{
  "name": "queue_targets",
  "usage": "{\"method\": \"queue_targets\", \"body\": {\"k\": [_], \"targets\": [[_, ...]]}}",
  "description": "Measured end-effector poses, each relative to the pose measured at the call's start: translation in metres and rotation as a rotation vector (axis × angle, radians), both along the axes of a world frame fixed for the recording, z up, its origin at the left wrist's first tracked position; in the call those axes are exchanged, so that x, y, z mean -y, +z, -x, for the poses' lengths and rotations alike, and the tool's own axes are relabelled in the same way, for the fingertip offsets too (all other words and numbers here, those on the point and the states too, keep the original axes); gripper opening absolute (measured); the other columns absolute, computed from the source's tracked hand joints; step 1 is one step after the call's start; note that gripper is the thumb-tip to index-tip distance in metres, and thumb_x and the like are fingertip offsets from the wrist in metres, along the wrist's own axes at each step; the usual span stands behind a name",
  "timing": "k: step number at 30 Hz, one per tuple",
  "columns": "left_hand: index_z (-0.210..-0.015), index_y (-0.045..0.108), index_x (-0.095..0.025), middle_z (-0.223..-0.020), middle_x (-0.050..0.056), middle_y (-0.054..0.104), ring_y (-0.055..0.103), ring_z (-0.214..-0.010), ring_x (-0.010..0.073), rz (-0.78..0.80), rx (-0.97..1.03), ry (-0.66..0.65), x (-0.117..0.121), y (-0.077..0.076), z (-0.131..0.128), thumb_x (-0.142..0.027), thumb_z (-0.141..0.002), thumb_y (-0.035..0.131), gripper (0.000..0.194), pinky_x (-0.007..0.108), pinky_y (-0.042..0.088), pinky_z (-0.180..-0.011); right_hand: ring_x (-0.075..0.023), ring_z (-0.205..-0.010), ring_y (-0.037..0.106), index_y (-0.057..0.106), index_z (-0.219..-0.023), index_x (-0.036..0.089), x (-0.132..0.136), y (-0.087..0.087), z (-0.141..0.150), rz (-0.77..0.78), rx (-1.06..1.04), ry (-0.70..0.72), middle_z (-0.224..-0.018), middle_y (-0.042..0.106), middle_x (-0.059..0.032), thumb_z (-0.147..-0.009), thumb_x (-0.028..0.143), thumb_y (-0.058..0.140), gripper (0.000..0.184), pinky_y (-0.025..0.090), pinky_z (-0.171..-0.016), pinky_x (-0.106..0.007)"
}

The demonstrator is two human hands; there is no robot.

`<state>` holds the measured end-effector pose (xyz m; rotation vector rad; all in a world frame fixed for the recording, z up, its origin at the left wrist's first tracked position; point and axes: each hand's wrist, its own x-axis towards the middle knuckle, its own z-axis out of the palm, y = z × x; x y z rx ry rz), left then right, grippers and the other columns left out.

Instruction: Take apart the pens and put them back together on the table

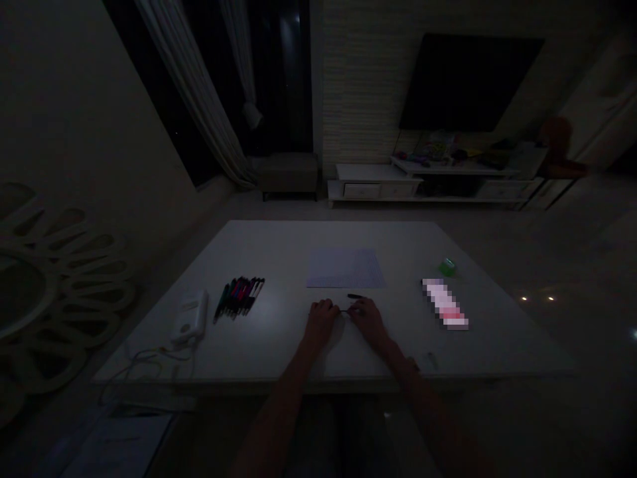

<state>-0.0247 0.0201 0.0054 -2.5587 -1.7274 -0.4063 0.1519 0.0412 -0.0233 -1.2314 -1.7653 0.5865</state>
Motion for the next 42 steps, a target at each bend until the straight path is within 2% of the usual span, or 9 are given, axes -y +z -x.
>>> {"method": "queue_targets", "body": {"k": [8,14,17,21,27,31,34,37,42], "targets": [[-0.093,0.061,-0.019,-0.099,0.006,0.057,0.051,-0.092,0.0192,0.008,0.041,0.004,-0.003,-0.006,0.0,-0.02,-0.089,0.048,0.014,0.034,0.037,-0.082,-0.0234,-0.085,0.055,0.068,-0.073,0.022,0.003,0.001,-0.052,0.04,0.041,-0.154,-0.085,0.061,-0.0086,-0.079,0.039,0.058,0.02,0.046,-0.075,-0.036],[-0.093,0.061,-0.019,-0.096,0.006,0.058,0.052,-0.091,0.0193,-0.04,0.083,-0.011,-0.006,-0.015,0.001,-0.019,-0.087,0.052,0.01,0.034,0.038,-0.082,-0.0227,-0.088,0.055,0.071,-0.078,0.021,-0.006,0.002,-0.045,0.041,0.205,-0.137,-0.085,0.063,-0.0081,-0.077,0.035,0.061,0.017,0.044,-0.081,-0.036],[-0.097,0.061,-0.019,-0.096,0.005,0.06,0.053,-0.092,0.0193,-0.075,0.145,-0.032,-0.007,-0.019,0.001,-0.017,-0.084,0.057,0.014,0.035,0.04,-0.083,-0.0223,-0.09,0.055,0.071,-0.089,0.018,-0.005,0.002,-0.045,0.019,0.221,-0.147,-0.09,0.064,-0.0092,-0.079,0.035,0.059,0.023,0.044,-0.083,-0.035],[-0.093,0.063,-0.019,-0.093,0.005,0.063,0.056,-0.091,0.0194,-0.095,0.224,-0.093,-0.007,-0.021,0.003,-0.014,-0.081,0.06,0.014,0.035,0.042,-0.084,-0.0227,-0.097,0.054,0.067,-0.101,0.018,0.008,-0.004,-0.067,-0.048,0.285,-0.183,-0.098,0.064,-0.0102,-0.085,0.036,0.051,0.029,0.043,-0.087,-0.036],[-0.091,0.065,-0.018,-0.094,0.006,0.066,0.059,-0.09,0.0191,-0.131,0.303,-0.172,-0.008,-0.024,0.004,-0.013,-0.078,0.061,0.014,0.036,0.045,-0.087,-0.0245,-0.111,0.051,0.061,-0.115,0.02,0.043,-0.023,-0.116,-0.106,0.538,-0.256,-0.117,0.06,-0.0109,-0.09,0.037,0.041,0.036,0.038,-0.095,-0.041],[-0.099,0.065,-0.018,-0.099,0.007,0.067,0.059,-0.095,0.02,-0.176,0.332,-0.112,-0.004,-0.018,0.007,-0.015,-0.08,0.059,0.02,0.038,0.045,-0.089,-0.0256,-0.123,0.044,0.055,-0.123,0.018,0.055,-0.022,-0.125,-0.122,0.638,-0.272,-0.13,0.053,-0.013,-0.091,0.035,0.038,0.04,0.034,-0.101,-0.043],[-0.109,0.062,-0.017,-0.108,0.009,0.065,0.058,-0.102,0.0211,-0.202,0.318,0.01,0.004,-0.01,0.03,-0.017,-0.085,0.052,0.026,0.039,0.044,-0.094,-0.0276,-0.131,0.034,0.052,-0.127,0.02,0.057,-0.015,-0.121,-0.077,0.728,-0.26,-0.138,0.046,-0.0127,-0.09,0.034,0.039,0.041,0.027,-0.104,-0.048],[-0.117,0.058,-0.019,-0.12,0.009,0.061,0.054,-0.113,0.0223,-0.176,0.215,0.11,0.018,-0.006,0.075,-0.019,-0.089,0.043,0.032,0.043,0.039,-0.101,-0.0296,-0.135,0.027,0.045,-0.134,0.02,0.057,-0.01,-0.117,-0.016,0.778,-0.288,-0.143,0.039,-0.0135,-0.09,0.035,0.038,0.047,0.022,-0.105,-0.053],[-0.124,0.053,-0.016,-0.133,0.012,0.051,0.041,-0.128,0.0254,-0.11,0.061,0.295,0.046,-0.017,0.14,-0.024,-0.091,0.037,0.038,0.047,0.033,-0.104,-0.0299,-0.137,0.022,0.038,-0.139,0.019,0.057,-0.01,-0.114,0.042,0.807,-0.312,-0.147,0.032,-0.0143,-0.091,0.04,0.034,0.052,0.019,-0.106,-0.053]]}}
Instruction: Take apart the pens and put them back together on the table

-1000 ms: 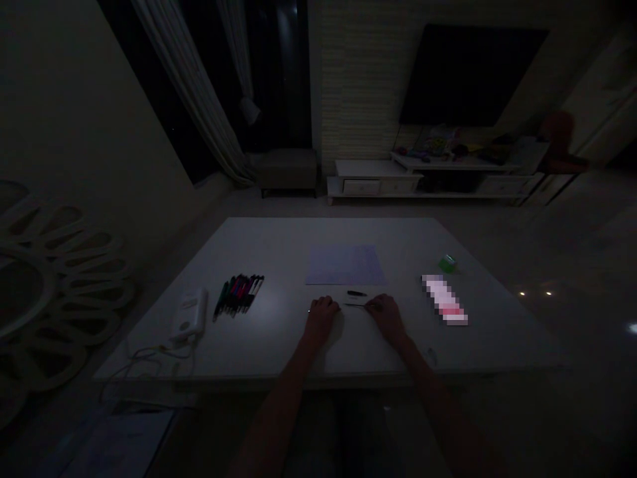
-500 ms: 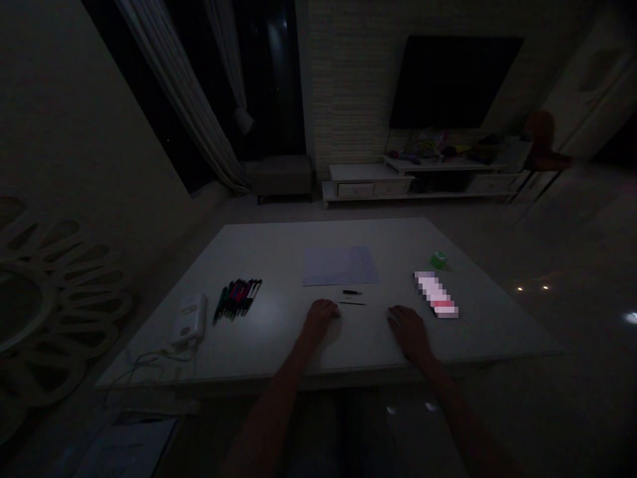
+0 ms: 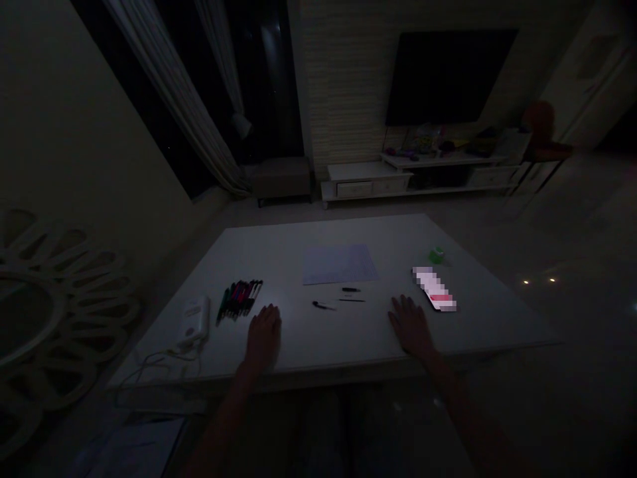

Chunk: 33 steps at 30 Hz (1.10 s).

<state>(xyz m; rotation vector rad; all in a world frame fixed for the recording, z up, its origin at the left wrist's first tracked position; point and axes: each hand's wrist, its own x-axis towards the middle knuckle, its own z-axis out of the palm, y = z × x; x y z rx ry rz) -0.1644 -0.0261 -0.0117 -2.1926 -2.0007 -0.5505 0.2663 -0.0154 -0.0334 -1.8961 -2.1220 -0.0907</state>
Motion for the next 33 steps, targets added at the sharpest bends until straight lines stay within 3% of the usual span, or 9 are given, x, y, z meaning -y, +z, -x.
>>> {"method": "queue_targets", "body": {"k": [4,10,14,18,21,24,28,33], "targets": [[-0.128,0.049,-0.014,-0.137,0.014,0.047,0.037,-0.13,0.0257,0.003,-0.05,0.06,0.009,-0.005,0.004,-0.023,-0.092,0.033,0.041,0.048,0.028,-0.106,-0.0288,-0.138,0.022,0.037,-0.139,0.02,-0.003,-0.002,0.001,0.011,-0.008,-0.025,-0.148,0.032,-0.0134,-0.092,0.041,0.03,0.052,0.018,-0.106,-0.053],[-0.126,0.051,-0.014,-0.135,0.014,0.049,0.04,-0.128,0.026,-0.011,-0.034,0.068,0.007,0.0,-0.002,-0.022,-0.091,0.034,0.04,0.049,0.029,-0.105,-0.0291,-0.138,0.022,0.041,-0.137,0.019,-0.004,-0.007,0.0,-0.029,-0.033,-0.036,-0.146,0.034,-0.0136,-0.092,0.039,0.029,0.051,0.02,-0.106,-0.053],[-0.119,0.056,-0.016,-0.128,0.014,0.054,0.044,-0.124,0.0265,-0.034,0.025,0.049,0.004,0.002,-0.003,-0.021,-0.09,0.037,0.036,0.049,0.035,-0.102,-0.0286,-0.132,0.033,0.053,-0.126,0.02,-0.006,-0.007,0.001,-0.092,-0.124,-0.015,-0.138,0.046,-0.0124,-0.091,0.037,0.033,0.043,0.025,-0.104,-0.051],[-0.118,0.056,-0.023,-0.123,0.008,0.057,0.049,-0.117,0.0219,-0.117,0.133,-0.083,-0.013,0.008,-0.046,-0.021,-0.086,0.049,0.033,0.041,0.041,-0.099,-0.0241,-0.11,0.052,0.063,-0.109,0.017,-0.022,0.004,0.026,-0.125,-0.323,0.072,-0.113,0.062,-0.0117,-0.089,0.036,0.042,0.034,0.038,-0.096,-0.04],[-0.117,0.056,-0.025,-0.125,0.006,0.056,0.05,-0.116,0.0225,-0.108,0.159,-0.225,-0.031,0.011,-0.095,-0.016,-0.081,0.057,0.037,0.045,0.04,-0.099,-0.0236,-0.102,0.054,0.064,-0.106,0.02,-0.04,0.017,0.057,-0.081,-0.4,0.109,-0.107,0.063,-0.0106,-0.086,0.034,0.05,0.028,0.042,-0.088,-0.037],[-0.104,0.063,-0.025,-0.122,0.006,0.057,0.052,-0.113,0.0239,-0.055,0.192,-0.247,-0.045,0.009,-0.128,-0.015,-0.078,0.062,0.028,0.048,0.039,-0.098,-0.0232,-0.097,0.054,0.067,-0.097,0.02,-0.054,0.024,0.081,-0.027,-0.383,0.106,-0.101,0.062,-0.0103,-0.082,0.03,0.057,0.02,0.043,-0.084,-0.034],[-0.087,0.066,-0.022,-0.108,0.006,0.064,0.055,-0.106,0.0225,-0.023,0.268,-0.22,-0.051,0.004,-0.134,-0.015,-0.077,0.063,0.012,0.044,0.04,-0.095,-0.0229,-0.092,0.055,0.067,-0.081,0.02,-0.059,0.025,0.088,-0.003,-0.343,0.092,-0.093,0.063,-0.0096,-0.082,0.026,0.059,0.01,0.041,-0.079,-0.032],[-0.094,0.064,-0.02,-0.093,0.004,0.069,0.061,-0.092,0.019,-0.034,0.381,-0.169,-0.051,0.002,-0.13,-0.015,-0.083,0.053,0.017,0.044,0.036,-0.099,-0.021,-0.086,0.058,0.065,-0.086,0.019,-0.046,0.031,0.082,0.041,-0.362,0.104,-0.089,0.067,-0.0085,-0.086,0.022,0.052,0.013,0.039,-0.077,-0.031]]}}
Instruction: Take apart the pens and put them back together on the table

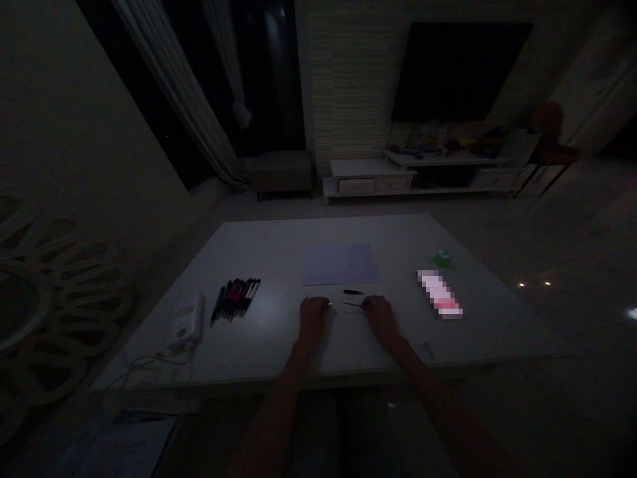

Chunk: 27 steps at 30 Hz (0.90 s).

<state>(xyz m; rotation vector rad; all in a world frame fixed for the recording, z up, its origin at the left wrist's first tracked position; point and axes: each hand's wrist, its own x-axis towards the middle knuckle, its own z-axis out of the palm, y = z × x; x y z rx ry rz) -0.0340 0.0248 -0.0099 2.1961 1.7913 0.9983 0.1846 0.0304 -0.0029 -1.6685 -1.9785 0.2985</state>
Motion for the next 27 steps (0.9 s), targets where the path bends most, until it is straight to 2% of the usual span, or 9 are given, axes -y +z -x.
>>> {"method": "queue_targets", "body": {"k": [3,8,15,19,22,27], "targets": [[-0.096,0.064,-0.019,-0.093,0.004,0.07,0.062,-0.089,0.0183,-0.01,0.041,-0.017,-0.001,0.0,-0.002,-0.016,-0.084,0.051,0.018,0.044,0.035,-0.099,-0.0204,-0.081,0.06,0.065,-0.086,0.019,0.005,0.006,0.001,0.026,0.001,0.032,-0.085,0.068,-0.0076,-0.087,0.024,0.052,0.015,0.038,-0.076,-0.031],[-0.094,0.064,-0.018,-0.093,0.005,0.07,0.063,-0.088,0.0184,-0.044,0.04,-0.044,-0.001,-0.001,-0.003,-0.017,-0.084,0.053,0.016,0.042,0.038,-0.096,-0.0208,-0.084,0.059,0.064,-0.085,0.019,0.004,0.008,0.009,-0.029,0.0,0.105,-0.086,0.069,-0.0066,-0.087,0.026,0.051,0.015,0.036,-0.079,-0.032],[-0.096,0.063,-0.018,-0.093,0.005,0.07,0.062,-0.089,0.0185,-0.05,0.058,-0.018,0.0,-0.003,-0.001,-0.018,-0.085,0.05,0.018,0.039,0.04,-0.093,-0.0209,-0.08,0.058,0.065,-0.083,0.02,-0.001,0.002,0.006,-0.082,-0.015,0.081,-0.083,0.068,-0.0074,-0.087,0.028,0.05,0.017,0.038,-0.074,-0.032],[-0.096,0.063,-0.02,-0.093,0.004,0.069,0.061,-0.09,0.0179,-0.063,-0.009,-0.075,0.002,-0.001,-0.003,-0.017,-0.085,0.051,0.017,0.04,0.038,-0.095,-0.0211,-0.08,0.058,0.066,-0.081,0.02,-0.002,0.003,0.011,-0.078,-0.021,0.108,-0.083,0.068,-0.0075,-0.085,0.026,0.053,0.015,0.038,-0.076,-0.033],[-0.095,0.062,-0.02,-0.092,0.004,0.068,0.06,-0.091,0.0177,-0.064,-0.096,-0.156,0.005,0.001,-0.004,-0.016,-0.085,0.051,0.015,0.038,0.038,-0.094,-0.0214,-0.085,0.059,0.066,-0.08,0.02,-0.003,0.005,0.022,-0.086,-0.086,0.171,-0.085,0.069,-0.0069,-0.084,0.025,0.056,0.012,0.039,-0.081,-0.034],[-0.097,0.057,-0.018,-0.091,0.005,0.063,0.056,-0.086,0.0182,-0.035,-0.191,-0.166,0.009,0.0,-0.005,-0.013,-0.088,0.043,0.017,0.033,0.041,-0.079,-0.0206,-0.084,0.06,0.066,-0.079,0.019,-0.004,0.004,0.03,-0.102,-0.293,0.172,-0.085,0.068,-0.0078,-0.08,0.024,0.059,0.009,0.043,-0.081,-0.035]]}}
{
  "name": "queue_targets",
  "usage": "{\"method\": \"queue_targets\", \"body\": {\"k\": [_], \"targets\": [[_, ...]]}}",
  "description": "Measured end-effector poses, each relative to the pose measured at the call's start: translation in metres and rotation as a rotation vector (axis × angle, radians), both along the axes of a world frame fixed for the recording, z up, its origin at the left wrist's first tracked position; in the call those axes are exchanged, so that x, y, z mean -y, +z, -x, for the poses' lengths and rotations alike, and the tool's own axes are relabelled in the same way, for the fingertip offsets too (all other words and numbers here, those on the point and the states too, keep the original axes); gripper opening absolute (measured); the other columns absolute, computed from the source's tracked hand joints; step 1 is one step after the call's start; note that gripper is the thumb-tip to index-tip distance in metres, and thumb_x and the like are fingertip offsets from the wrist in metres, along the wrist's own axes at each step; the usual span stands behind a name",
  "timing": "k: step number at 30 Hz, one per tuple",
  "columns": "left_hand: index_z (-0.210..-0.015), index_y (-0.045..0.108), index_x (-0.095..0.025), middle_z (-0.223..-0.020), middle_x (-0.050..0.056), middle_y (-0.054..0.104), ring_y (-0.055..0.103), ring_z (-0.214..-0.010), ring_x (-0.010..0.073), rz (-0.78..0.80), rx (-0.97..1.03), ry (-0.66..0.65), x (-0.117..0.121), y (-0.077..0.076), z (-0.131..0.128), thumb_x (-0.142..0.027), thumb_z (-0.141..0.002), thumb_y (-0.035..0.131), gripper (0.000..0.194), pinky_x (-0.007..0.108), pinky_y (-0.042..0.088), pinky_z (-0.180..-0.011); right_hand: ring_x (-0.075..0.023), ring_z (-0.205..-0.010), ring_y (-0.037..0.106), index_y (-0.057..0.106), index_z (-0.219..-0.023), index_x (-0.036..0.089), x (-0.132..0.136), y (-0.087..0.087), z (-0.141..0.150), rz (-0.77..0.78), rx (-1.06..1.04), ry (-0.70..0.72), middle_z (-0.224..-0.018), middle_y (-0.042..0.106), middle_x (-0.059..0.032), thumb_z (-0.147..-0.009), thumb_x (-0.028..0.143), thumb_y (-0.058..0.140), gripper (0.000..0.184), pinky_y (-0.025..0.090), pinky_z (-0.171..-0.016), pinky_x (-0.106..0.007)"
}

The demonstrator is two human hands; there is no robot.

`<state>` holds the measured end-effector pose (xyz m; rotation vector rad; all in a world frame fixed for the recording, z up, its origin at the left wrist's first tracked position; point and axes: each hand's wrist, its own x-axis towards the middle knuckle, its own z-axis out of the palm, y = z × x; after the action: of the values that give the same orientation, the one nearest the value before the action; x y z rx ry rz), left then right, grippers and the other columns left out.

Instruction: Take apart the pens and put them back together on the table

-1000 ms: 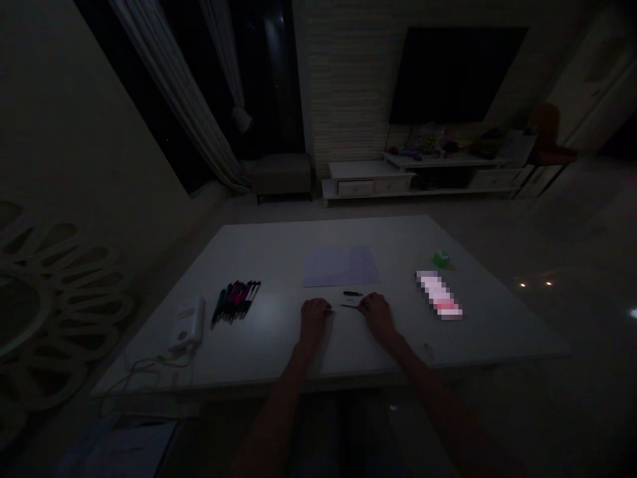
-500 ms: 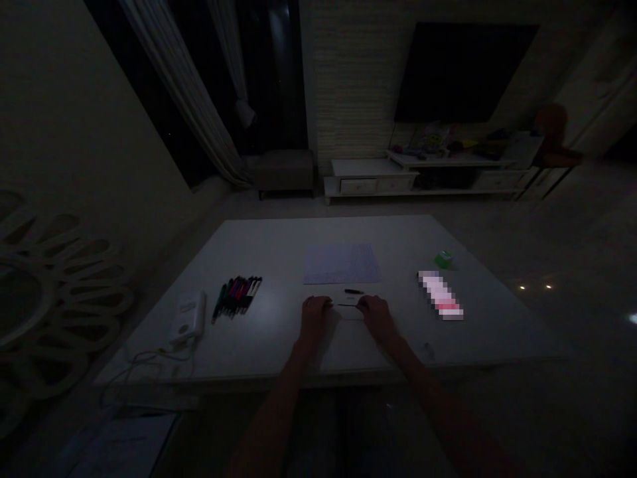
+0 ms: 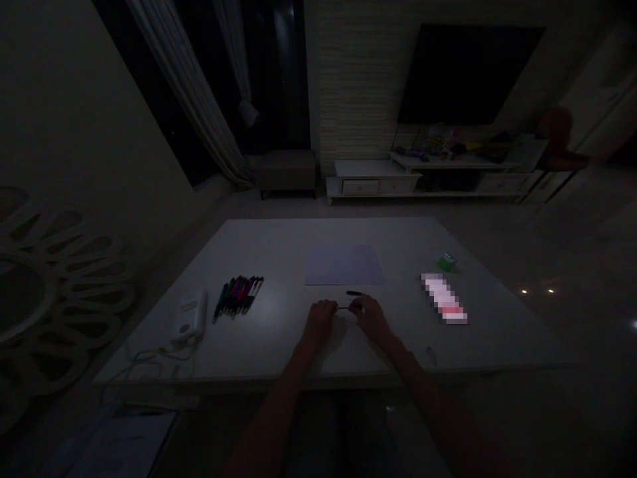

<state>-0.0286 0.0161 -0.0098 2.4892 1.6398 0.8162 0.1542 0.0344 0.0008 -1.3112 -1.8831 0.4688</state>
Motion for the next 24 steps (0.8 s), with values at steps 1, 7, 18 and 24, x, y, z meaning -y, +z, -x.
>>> {"method": "queue_targets", "body": {"k": [1,7,18,24], "targets": [[-0.098,0.057,-0.019,-0.091,0.006,0.062,0.055,-0.086,0.0184,0.001,-0.032,-0.01,0.0,-0.001,0.0,-0.011,-0.088,0.042,0.019,0.033,0.041,-0.078,-0.0202,-0.082,0.06,0.066,-0.08,0.019,-0.001,0.0,-0.001,0.005,-0.03,0.012,-0.085,0.067,-0.0077,-0.08,0.024,0.059,0.008,0.044,-0.08,-0.034],[-0.11,0.054,-0.021,-0.097,0.006,0.059,0.053,-0.092,0.0205,-0.019,-0.155,0.003,0.001,0.002,-0.002,-0.014,-0.088,0.044,0.025,0.035,0.039,-0.08,-0.0168,-0.071,0.061,0.067,-0.09,0.021,-0.003,0.008,-0.001,0.07,-0.165,0.06,-0.078,0.066,-0.0041,-0.075,0.027,0.061,0.017,0.048,-0.075,-0.033],[-0.11,0.056,-0.021,-0.095,0.006,0.061,0.054,-0.089,0.0208,-0.075,-0.189,-0.023,0.003,-0.001,-0.003,-0.016,-0.088,0.047,0.024,0.037,0.038,-0.084,-0.0134,-0.05,0.056,0.065,-0.094,0.017,-0.01,0.012,-0.001,0.359,-0.278,0.162,-0.053,0.058,0.0025,-0.077,0.031,0.056,0.024,0.043,-0.054,-0.025],[-0.108,0.056,-0.02,-0.094,0.007,0.061,0.054,-0.089,0.0208,-0.089,-0.135,-0.025,0.001,-0.009,-0.001,-0.013,-0.087,0.047,0.024,0.036,0.04,-0.082,-0.0134,-0.06,0.057,0.065,-0.095,0.019,-0.011,0.017,0.004,0.267,-0.243,0.161,-0.066,0.061,0.0011,-0.071,0.03,0.063,0.026,0.044,-0.06,-0.025]]}}
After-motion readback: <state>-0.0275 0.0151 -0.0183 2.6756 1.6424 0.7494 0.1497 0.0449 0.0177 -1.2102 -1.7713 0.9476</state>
